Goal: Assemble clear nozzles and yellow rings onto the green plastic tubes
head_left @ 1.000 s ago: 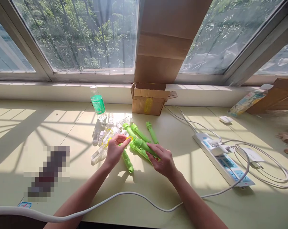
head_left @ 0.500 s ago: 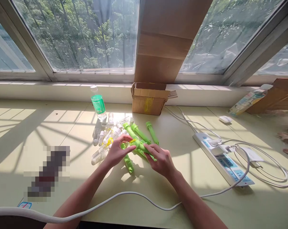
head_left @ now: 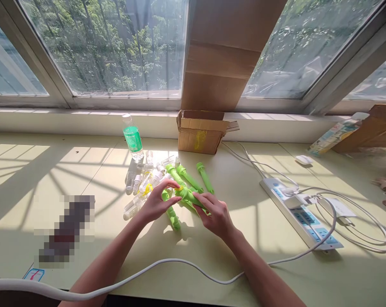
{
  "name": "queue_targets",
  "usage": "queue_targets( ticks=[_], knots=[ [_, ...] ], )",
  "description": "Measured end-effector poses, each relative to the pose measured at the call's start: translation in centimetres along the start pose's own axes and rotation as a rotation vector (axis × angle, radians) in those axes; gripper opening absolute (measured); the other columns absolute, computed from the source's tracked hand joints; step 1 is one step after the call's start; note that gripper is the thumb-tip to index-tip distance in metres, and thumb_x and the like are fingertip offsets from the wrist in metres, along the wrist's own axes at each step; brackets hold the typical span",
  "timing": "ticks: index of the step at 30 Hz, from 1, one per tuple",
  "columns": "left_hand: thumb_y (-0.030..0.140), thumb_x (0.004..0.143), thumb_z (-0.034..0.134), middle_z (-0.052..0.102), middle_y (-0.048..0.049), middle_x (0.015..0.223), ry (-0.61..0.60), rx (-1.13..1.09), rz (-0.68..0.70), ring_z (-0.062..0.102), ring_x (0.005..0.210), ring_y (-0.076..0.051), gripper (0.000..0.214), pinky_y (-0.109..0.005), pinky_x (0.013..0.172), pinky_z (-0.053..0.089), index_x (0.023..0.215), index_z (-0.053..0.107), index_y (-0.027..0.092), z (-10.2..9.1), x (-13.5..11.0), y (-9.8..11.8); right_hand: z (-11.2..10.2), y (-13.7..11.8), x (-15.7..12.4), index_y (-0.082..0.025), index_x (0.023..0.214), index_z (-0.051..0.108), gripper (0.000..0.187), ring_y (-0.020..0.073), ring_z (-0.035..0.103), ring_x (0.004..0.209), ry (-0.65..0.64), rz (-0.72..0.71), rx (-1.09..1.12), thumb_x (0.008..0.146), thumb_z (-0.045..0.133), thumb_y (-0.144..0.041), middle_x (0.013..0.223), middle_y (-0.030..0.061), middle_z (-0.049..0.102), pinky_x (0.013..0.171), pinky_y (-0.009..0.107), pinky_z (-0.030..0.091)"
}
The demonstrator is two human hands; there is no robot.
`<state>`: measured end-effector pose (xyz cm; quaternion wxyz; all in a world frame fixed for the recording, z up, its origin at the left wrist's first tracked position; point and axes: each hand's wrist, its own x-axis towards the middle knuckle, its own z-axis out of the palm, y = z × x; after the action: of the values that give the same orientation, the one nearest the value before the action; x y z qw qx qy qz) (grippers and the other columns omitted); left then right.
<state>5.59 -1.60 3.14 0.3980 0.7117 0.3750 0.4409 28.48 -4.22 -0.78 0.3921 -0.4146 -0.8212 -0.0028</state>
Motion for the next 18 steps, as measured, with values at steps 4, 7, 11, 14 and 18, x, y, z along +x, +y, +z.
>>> queue_targets(
  ticks=[4, 7, 11, 14, 18],
  knots=[
    [0.026, 0.083, 0.068, 0.062, -0.0047, 0.103, -0.012, -0.047, -0.004, 0.059, 0.108, -0.019, 0.019, -0.041, 0.104, 0.043, 0.099, 0.058, 0.021, 0.0, 0.0, -0.3, 0.0, -0.5, 0.3, -0.020, 0.125, 0.061, 0.035, 0.0187, 0.068, 0.078, 0.003, 0.029, 0.115, 0.090, 0.059, -0.017, 0.094, 0.0099, 0.070, 0.061, 0.026, 0.054],
    [0.027, 0.083, 0.069, 0.063, -0.0065, 0.107, 0.005, -0.091, 0.013, 0.057, 0.117, -0.022, 0.018, -0.042, 0.104, 0.043, 0.093, 0.055, 0.021, 0.0, 0.0, -0.2, -0.2, -1.0, 0.6, -0.020, 0.125, 0.062, 0.035, 0.0198, 0.068, 0.080, 0.034, 0.061, 0.221, 0.089, 0.060, -0.017, 0.094, 0.0104, 0.069, 0.066, 0.029, 0.056],
    [0.026, 0.083, 0.069, 0.065, -0.0089, 0.117, 0.025, -0.084, 0.012, 0.057, 0.119, -0.023, 0.018, -0.042, 0.104, 0.042, 0.091, 0.054, 0.020, 0.0, -0.1, 0.5, -0.4, -1.3, 0.8, -0.021, 0.125, 0.061, 0.037, 0.0208, 0.068, 0.081, 0.045, 0.103, 0.315, 0.089, 0.060, -0.017, 0.095, 0.0102, 0.069, 0.068, 0.031, 0.057],
    [0.026, 0.083, 0.068, 0.066, -0.0090, 0.117, 0.023, -0.108, -0.019, 0.059, 0.116, -0.023, 0.018, -0.042, 0.102, 0.044, 0.092, 0.053, 0.020, 0.2, -0.3, 0.8, -0.2, -1.2, 0.7, -0.022, 0.125, 0.061, 0.037, 0.0206, 0.068, 0.080, 0.029, 0.121, 0.342, 0.088, 0.062, -0.017, 0.094, 0.0096, 0.069, 0.067, 0.031, 0.057],
    [0.026, 0.085, 0.066, 0.066, -0.0095, 0.118, 0.018, -0.192, -0.073, 0.060, 0.116, -0.023, 0.018, -0.043, 0.102, 0.044, 0.094, 0.051, 0.021, 0.5, -0.3, 0.7, 0.1, -1.0, 0.5, -0.022, 0.126, 0.060, 0.038, 0.0204, 0.068, 0.078, 0.024, 0.118, 0.320, 0.089, 0.061, -0.018, 0.092, 0.0092, 0.069, 0.065, 0.030, 0.056]
  ],
)
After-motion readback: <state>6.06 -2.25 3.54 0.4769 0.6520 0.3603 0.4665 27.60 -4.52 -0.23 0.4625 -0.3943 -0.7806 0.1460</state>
